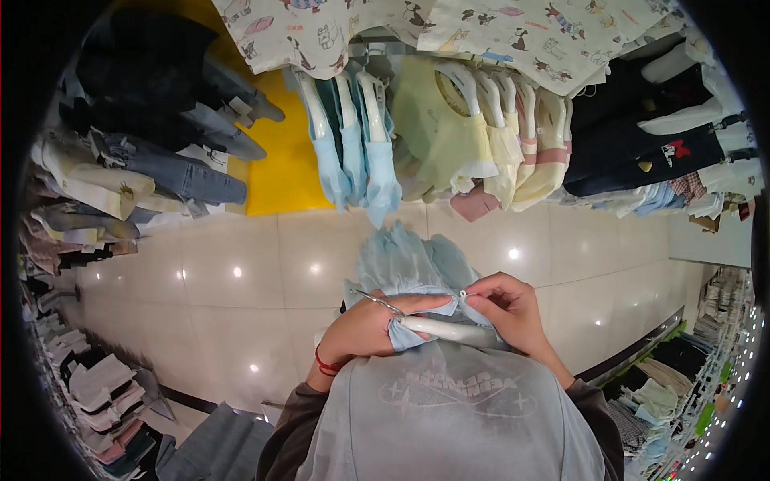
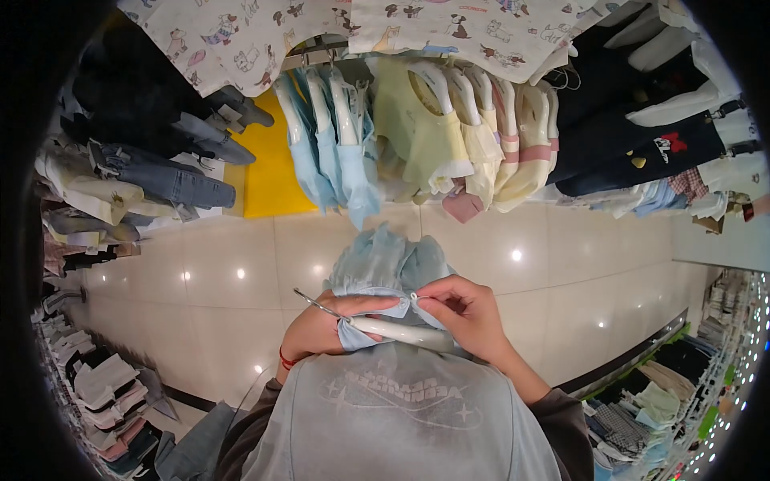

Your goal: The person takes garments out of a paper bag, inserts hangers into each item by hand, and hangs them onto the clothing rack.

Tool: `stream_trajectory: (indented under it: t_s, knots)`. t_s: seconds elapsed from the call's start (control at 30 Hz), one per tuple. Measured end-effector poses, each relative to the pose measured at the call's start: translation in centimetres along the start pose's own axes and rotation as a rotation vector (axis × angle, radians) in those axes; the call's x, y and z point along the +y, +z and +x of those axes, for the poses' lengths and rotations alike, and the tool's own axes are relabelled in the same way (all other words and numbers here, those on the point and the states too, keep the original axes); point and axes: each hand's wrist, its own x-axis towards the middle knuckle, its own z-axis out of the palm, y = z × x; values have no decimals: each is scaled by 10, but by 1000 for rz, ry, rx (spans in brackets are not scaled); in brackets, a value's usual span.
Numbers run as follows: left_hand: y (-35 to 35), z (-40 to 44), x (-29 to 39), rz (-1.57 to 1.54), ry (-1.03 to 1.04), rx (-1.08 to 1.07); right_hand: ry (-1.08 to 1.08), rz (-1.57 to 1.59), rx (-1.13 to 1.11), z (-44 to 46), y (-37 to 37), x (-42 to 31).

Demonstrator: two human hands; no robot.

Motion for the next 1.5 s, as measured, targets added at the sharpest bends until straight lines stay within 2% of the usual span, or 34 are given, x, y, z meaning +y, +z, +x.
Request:
stream_trajectory:
  t_s: [0.4,0.5,0.67,0.8,0.9,1.1,1.3,1.5]
  knots:
    - [-2,-7,0,-2,12,41,16,-108,-182,10,10,-1]
    - [0,-8,-1,8,27,73,35,-97,-187,12,13,-2]
    - [1,-11,8,129,-1,155,-92,-107,-186,18,21,-9]
    - [6,-13,2,89,-14,208,-156,-153,-162,18,21,-10]
    - [7,-13,1,54,1,236,-137,-97,-205,15,22,-1]
    - [10,-18,-3,93,-17,257,-122,13,-110,9,28,0]
    - [8,-24,-1,106,-2,247,-81,-263,-248,8,19,-4]
    - [11,-29,0,36,-32,219,-41,-525,-536,17,2,-3]
